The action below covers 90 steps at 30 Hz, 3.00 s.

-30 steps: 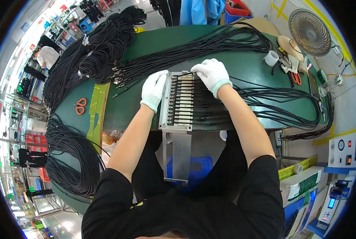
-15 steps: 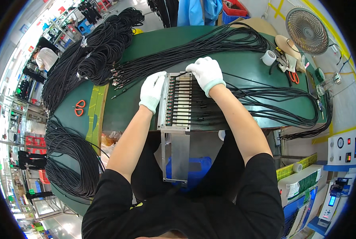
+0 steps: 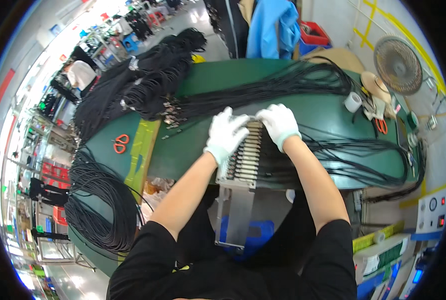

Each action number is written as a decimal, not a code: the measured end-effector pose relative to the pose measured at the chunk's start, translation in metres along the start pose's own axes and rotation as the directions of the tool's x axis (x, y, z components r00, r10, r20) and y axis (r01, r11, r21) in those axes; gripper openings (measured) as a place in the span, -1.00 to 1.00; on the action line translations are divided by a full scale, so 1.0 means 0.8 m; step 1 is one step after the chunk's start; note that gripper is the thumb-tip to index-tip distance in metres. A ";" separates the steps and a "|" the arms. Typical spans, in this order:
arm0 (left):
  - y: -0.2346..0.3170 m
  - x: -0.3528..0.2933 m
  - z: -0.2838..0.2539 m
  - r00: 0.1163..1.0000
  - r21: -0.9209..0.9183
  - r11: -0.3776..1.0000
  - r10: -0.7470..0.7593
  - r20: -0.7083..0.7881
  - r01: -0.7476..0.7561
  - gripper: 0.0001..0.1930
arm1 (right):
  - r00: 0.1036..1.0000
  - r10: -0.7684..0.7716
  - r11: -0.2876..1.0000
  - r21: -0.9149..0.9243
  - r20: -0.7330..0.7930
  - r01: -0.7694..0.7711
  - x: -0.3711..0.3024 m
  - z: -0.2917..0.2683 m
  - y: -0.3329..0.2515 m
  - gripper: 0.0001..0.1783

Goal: The person removes cables from a metal fixture, picks up a bundle of cables, and inserts their connectors into the slots of the fixture by hand. Then, the person takes off and replaces their gloves.

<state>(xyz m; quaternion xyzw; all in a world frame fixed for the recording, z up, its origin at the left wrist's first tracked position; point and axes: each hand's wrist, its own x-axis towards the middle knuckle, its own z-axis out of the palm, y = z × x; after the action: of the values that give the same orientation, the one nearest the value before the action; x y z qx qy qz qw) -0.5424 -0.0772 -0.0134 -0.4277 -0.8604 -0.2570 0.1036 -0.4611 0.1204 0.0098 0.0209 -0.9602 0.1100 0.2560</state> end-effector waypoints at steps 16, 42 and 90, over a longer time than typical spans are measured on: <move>0.012 0.000 -0.018 0.993 0.110 0.993 -0.055 0.105 0.043 -0.56 | 0.997 0.014 0.985 -0.174 0.078 -0.001 -0.008 -0.003 -0.034 -0.78; 0.008 -0.009 -0.010 0.989 -0.098 0.987 -0.115 0.089 0.124 -0.59 | 0.990 -0.091 0.971 -0.211 0.105 0.112 -0.014 0.011 -0.043 -0.72; 0.102 -0.026 -0.068 0.998 -0.857 -0.513 0.010 0.055 0.052 -0.71 | 0.985 0.163 0.202 0.975 0.060 -0.093 -0.019 -0.068 -0.119 -0.46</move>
<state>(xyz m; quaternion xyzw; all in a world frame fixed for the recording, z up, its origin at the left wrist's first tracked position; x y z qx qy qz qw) -0.4677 -0.0791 0.0533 -0.2871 -0.2117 -0.8695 -0.3418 -0.4124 0.0393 0.0674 0.0944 -0.6694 0.7083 0.2029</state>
